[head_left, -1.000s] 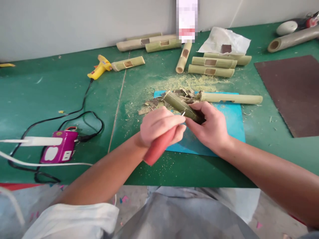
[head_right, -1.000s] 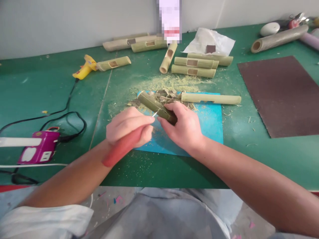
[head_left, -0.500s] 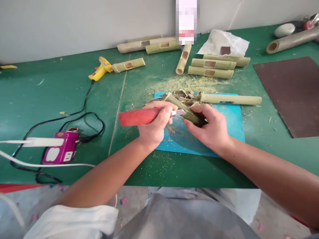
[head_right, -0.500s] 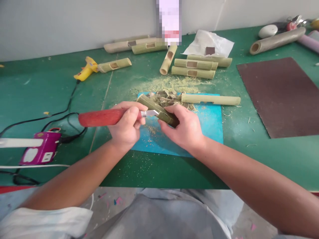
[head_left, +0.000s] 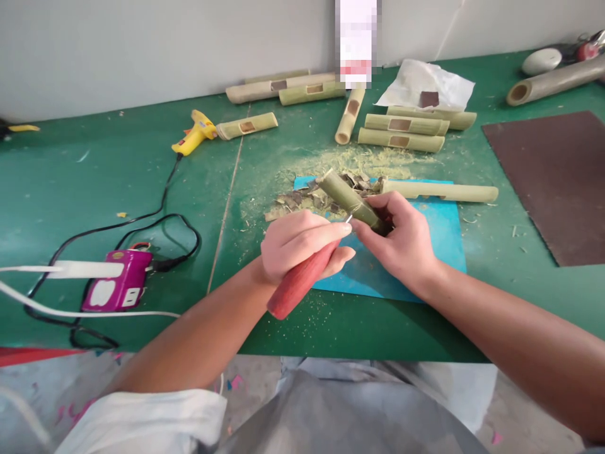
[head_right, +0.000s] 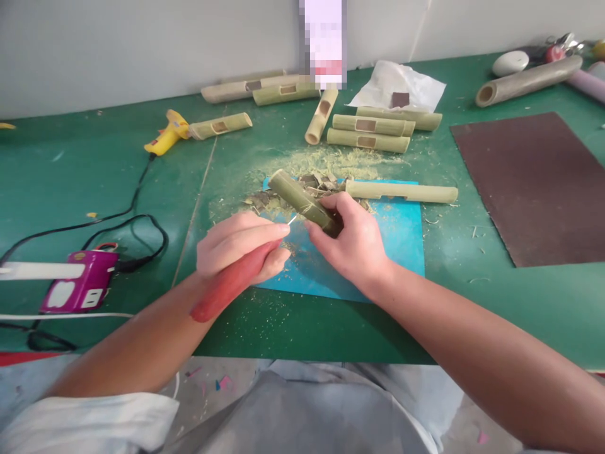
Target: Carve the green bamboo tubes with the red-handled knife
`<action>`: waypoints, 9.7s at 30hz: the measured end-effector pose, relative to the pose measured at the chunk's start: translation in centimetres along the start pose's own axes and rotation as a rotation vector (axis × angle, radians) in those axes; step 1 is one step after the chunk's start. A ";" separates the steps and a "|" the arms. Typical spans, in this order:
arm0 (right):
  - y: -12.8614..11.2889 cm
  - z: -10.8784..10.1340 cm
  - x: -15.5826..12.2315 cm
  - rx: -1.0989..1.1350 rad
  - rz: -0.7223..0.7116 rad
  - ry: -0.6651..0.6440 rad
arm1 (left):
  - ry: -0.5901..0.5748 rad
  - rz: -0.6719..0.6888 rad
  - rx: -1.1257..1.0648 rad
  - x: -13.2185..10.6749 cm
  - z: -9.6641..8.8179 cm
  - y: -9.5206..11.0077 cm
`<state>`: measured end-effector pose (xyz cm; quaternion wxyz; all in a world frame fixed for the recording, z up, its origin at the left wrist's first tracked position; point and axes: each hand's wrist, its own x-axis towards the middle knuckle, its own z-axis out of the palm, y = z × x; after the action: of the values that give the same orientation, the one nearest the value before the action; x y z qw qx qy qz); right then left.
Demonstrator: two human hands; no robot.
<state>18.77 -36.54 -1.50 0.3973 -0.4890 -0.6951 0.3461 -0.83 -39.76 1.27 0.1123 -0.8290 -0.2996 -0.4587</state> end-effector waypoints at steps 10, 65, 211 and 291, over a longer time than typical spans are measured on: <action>-0.1 -0.1 -0.2 0.028 -0.042 0.014 | 0.009 0.022 -0.022 -0.1 0.6 -0.2; -0.2 0.4 -0.3 -0.384 -0.218 -0.174 | 0.037 -0.725 -0.334 -0.9 2.1 0.3; -1.5 1.6 -0.9 -0.531 -0.204 -0.331 | 0.544 -0.900 -0.614 0.1 6.8 -2.5; -0.5 1.6 -0.6 -0.624 -0.370 -0.243 | 0.374 -0.747 -0.497 -0.4 6.0 -1.8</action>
<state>17.28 -37.40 -1.86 0.1999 -0.4081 -0.8856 0.0957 2.10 -35.74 -2.59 -0.2094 -0.5698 -0.4329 -0.6664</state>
